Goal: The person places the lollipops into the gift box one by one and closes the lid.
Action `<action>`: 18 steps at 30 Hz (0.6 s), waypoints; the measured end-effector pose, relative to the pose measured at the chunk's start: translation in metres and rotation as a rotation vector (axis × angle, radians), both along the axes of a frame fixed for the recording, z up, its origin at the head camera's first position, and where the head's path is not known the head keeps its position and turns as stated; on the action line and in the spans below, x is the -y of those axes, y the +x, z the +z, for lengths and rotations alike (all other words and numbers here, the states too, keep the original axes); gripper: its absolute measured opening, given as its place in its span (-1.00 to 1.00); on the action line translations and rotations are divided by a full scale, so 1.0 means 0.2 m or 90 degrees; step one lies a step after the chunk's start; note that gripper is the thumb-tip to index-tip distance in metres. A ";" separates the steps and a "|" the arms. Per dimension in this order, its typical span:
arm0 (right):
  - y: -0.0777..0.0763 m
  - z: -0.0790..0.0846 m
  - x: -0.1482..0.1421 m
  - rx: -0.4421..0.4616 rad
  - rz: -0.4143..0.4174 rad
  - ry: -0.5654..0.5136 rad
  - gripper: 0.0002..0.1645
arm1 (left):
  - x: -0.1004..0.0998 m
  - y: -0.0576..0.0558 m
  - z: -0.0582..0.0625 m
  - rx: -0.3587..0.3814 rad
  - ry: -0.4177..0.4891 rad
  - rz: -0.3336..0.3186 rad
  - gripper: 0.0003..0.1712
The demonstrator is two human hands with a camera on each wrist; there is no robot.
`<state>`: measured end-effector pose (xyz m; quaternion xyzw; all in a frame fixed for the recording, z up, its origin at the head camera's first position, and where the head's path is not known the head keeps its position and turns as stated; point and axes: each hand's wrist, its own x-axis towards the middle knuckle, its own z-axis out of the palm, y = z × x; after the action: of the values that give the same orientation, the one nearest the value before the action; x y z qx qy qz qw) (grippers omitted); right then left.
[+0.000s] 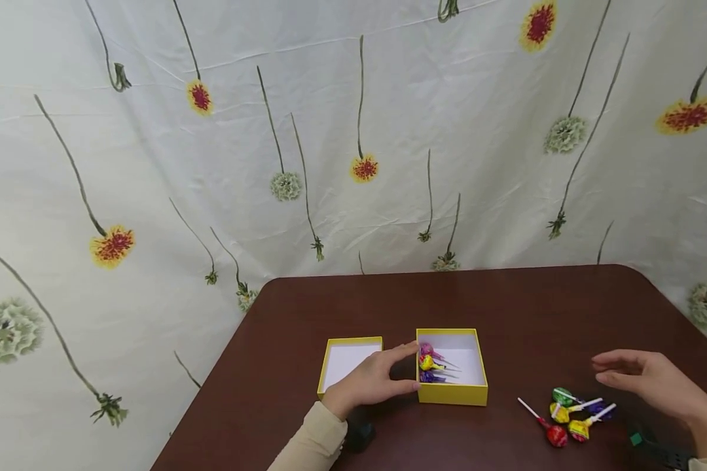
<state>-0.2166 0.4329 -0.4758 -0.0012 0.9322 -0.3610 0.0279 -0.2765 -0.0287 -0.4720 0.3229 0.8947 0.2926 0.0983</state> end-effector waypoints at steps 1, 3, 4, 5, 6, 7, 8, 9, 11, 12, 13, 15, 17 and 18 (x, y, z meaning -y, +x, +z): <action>0.01 -0.03 -0.03 0.009 -0.006 -0.004 -0.41 | 0.00 0.00 0.00 0.001 0.002 0.002 -0.17; 0.04 -0.09 -0.07 0.032 -0.008 -0.017 -0.40 | 0.00 0.00 0.00 0.000 0.004 0.005 -0.17; 0.05 -0.11 -0.09 0.046 -0.004 -0.034 -0.38 | 0.00 -0.01 0.00 0.000 0.004 0.006 -0.17; 0.06 -0.13 -0.10 0.060 -0.002 -0.048 -0.37 | 0.00 -0.01 -0.01 0.000 0.004 0.006 -0.17; 0.07 -0.15 -0.10 0.073 0.002 -0.059 -0.37 | 0.00 -0.01 -0.01 -0.002 0.004 0.006 -0.17; 0.08 -0.16 -0.11 0.082 0.004 -0.067 -0.37 | 0.00 -0.01 -0.01 -0.002 0.005 0.005 -0.17; 0.09 -0.17 -0.11 0.087 0.010 -0.071 -0.37 | 0.00 -0.01 -0.01 -0.003 0.004 0.004 -0.17; 0.10 -0.18 -0.11 0.095 0.008 -0.075 -0.38 | 0.00 -0.01 -0.01 -0.003 0.004 0.002 -0.16; 0.12 -0.19 -0.10 0.104 0.017 -0.072 -0.38 | 0.00 -0.01 -0.02 -0.002 0.004 0.001 -0.16; 0.12 -0.19 -0.10 0.106 0.021 -0.065 -0.39 | -0.01 -0.01 -0.02 -0.002 0.005 0.001 -0.16; 0.13 -0.19 -0.09 0.108 0.021 -0.059 -0.38 | -0.01 -0.01 -0.02 0.000 0.006 0.001 -0.16; 0.13 -0.18 -0.08 0.114 0.036 -0.042 -0.36 | -0.01 -0.01 -0.02 0.002 0.006 0.003 -0.17; 0.12 -0.18 -0.07 0.116 0.071 -0.025 -0.35 | -0.01 -0.01 -0.01 0.002 0.006 0.003 -0.17; 0.12 -0.18 -0.07 0.116 0.084 -0.020 -0.35 | -0.01 -0.01 -0.01 0.002 0.007 0.002 -0.17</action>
<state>-0.1927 0.4473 -0.5112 -0.0303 0.9178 -0.3716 0.1365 -0.2786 -0.0263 -0.4741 0.3214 0.8935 0.2981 0.0975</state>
